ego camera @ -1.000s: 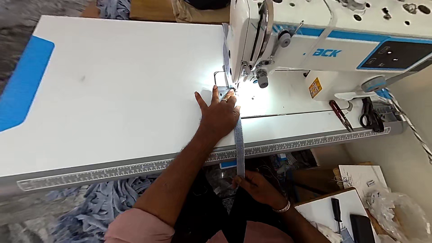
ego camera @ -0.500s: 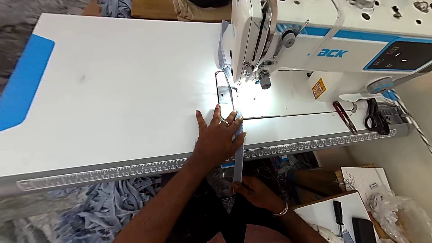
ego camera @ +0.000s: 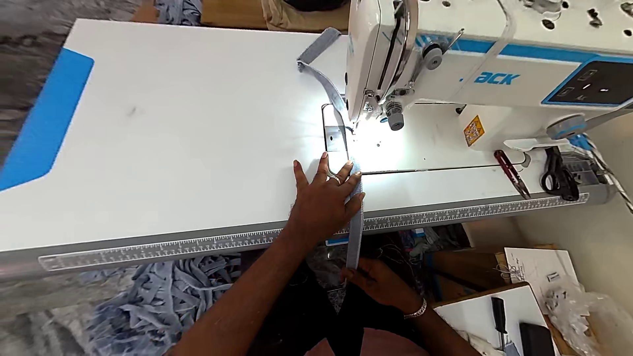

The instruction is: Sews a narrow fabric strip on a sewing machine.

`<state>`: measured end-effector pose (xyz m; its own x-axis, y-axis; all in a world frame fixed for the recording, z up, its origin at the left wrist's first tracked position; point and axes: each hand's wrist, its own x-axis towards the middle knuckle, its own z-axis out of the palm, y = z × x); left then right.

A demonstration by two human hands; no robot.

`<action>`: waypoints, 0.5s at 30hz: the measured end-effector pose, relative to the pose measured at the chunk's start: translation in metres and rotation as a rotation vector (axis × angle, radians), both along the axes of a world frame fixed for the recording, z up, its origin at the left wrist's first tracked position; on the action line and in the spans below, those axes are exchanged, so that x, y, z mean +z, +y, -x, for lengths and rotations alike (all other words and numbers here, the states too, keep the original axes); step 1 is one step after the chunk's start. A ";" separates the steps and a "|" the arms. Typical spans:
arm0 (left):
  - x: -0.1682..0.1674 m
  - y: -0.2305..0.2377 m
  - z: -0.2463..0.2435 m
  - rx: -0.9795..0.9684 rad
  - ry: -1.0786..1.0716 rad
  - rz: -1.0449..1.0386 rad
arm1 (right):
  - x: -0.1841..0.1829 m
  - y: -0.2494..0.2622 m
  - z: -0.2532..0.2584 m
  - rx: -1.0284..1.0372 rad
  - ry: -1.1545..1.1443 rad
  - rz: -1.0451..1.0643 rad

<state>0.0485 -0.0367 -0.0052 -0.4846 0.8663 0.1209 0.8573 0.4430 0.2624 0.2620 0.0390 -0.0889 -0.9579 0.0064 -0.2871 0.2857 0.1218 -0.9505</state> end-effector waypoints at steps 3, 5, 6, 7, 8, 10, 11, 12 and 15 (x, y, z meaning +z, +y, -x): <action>0.000 -0.001 0.000 -0.010 0.005 0.012 | 0.001 0.001 0.001 -0.005 -0.004 0.035; 0.001 -0.002 0.000 -0.019 0.011 0.026 | 0.002 0.001 0.001 -0.027 0.023 0.066; 0.001 -0.002 0.000 -0.021 0.012 0.032 | 0.004 0.001 0.002 -0.038 0.040 0.085; 0.000 -0.002 -0.001 -0.023 0.014 0.037 | 0.005 0.001 0.002 -0.053 0.063 0.105; 0.000 -0.002 -0.001 -0.027 0.016 0.040 | 0.005 0.002 0.002 -0.069 0.080 0.118; -0.001 -0.004 -0.001 -0.037 0.024 0.037 | 0.005 0.003 0.003 -0.106 0.115 0.119; -0.001 -0.005 -0.002 -0.044 0.029 0.026 | 0.005 0.004 0.004 -0.120 0.122 0.111; -0.001 -0.005 -0.002 -0.049 0.030 0.022 | 0.005 0.005 0.004 -0.129 0.119 0.100; 0.000 -0.006 -0.002 -0.054 0.024 0.030 | 0.006 0.007 0.004 -0.134 0.117 0.093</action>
